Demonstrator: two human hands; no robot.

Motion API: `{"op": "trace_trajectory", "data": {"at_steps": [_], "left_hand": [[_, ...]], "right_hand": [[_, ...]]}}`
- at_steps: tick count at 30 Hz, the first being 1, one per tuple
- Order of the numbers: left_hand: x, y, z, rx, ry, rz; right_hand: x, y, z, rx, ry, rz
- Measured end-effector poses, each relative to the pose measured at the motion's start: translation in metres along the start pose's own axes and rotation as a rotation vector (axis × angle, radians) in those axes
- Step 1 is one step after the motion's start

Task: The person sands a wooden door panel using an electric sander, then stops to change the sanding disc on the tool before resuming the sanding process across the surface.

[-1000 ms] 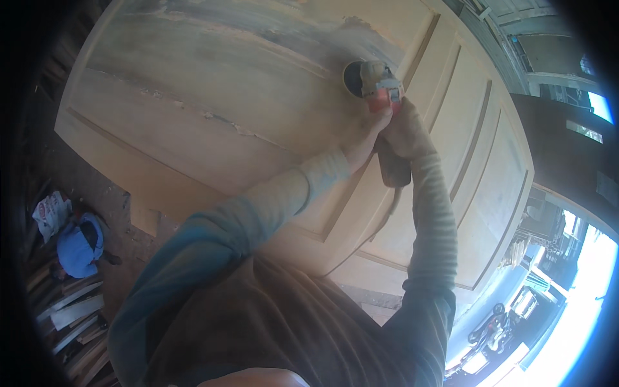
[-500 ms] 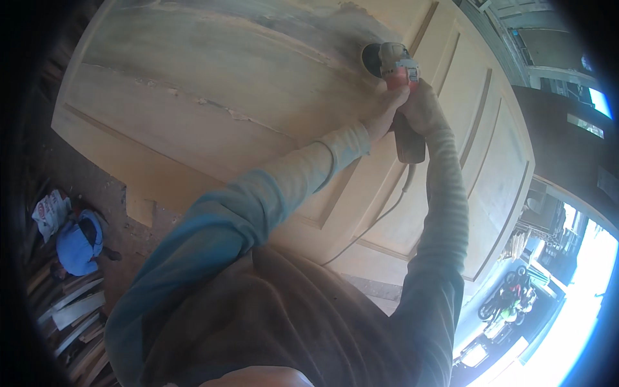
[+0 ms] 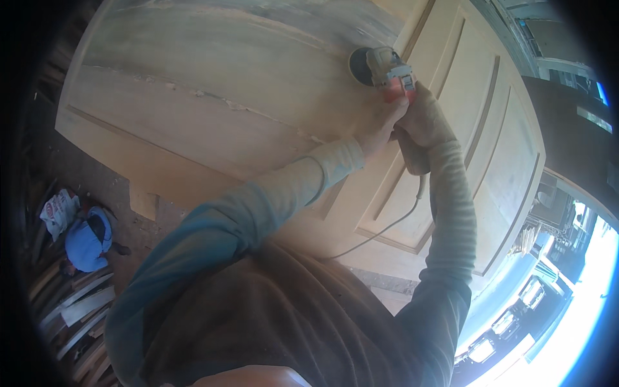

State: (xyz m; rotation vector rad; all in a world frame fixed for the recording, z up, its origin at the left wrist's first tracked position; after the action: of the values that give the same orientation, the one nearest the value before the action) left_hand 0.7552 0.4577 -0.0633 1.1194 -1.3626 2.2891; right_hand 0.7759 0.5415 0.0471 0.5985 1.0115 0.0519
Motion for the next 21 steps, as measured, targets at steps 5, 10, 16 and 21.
{"op": "trace_trajectory", "data": {"at_steps": [5, 10, 16, 21], "left_hand": [[0.013, 0.009, -0.006, 0.038, 0.008, 0.080], [0.014, 0.036, 0.054, 0.009, -0.068, 0.059], [0.024, 0.047, 0.040, -0.024, 0.035, 0.131], [0.031, 0.058, 0.146, -0.025, -0.125, 0.142]], "right_hand": [[-0.008, -0.003, -0.012, -0.101, -0.190, -0.012], [-0.014, -0.053, 0.006, -0.103, 0.181, -0.080], [-0.035, -0.049, -0.015, -0.164, -0.106, -0.044], [-0.024, -0.106, 0.072, -0.157, 0.021, 0.287]]}}
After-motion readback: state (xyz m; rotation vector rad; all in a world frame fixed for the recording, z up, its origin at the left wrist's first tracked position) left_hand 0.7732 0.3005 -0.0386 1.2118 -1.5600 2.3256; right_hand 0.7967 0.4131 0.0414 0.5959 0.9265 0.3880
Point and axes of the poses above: each hand's wrist, its own z-axis away from the middle knuckle, its own y-axis out of the back of the hand, x = y × z, the point moved 2 cm from there along -z, towards the middle knuckle, and after that the axes turned 3 degrees about -z, right-handed, at the moved point
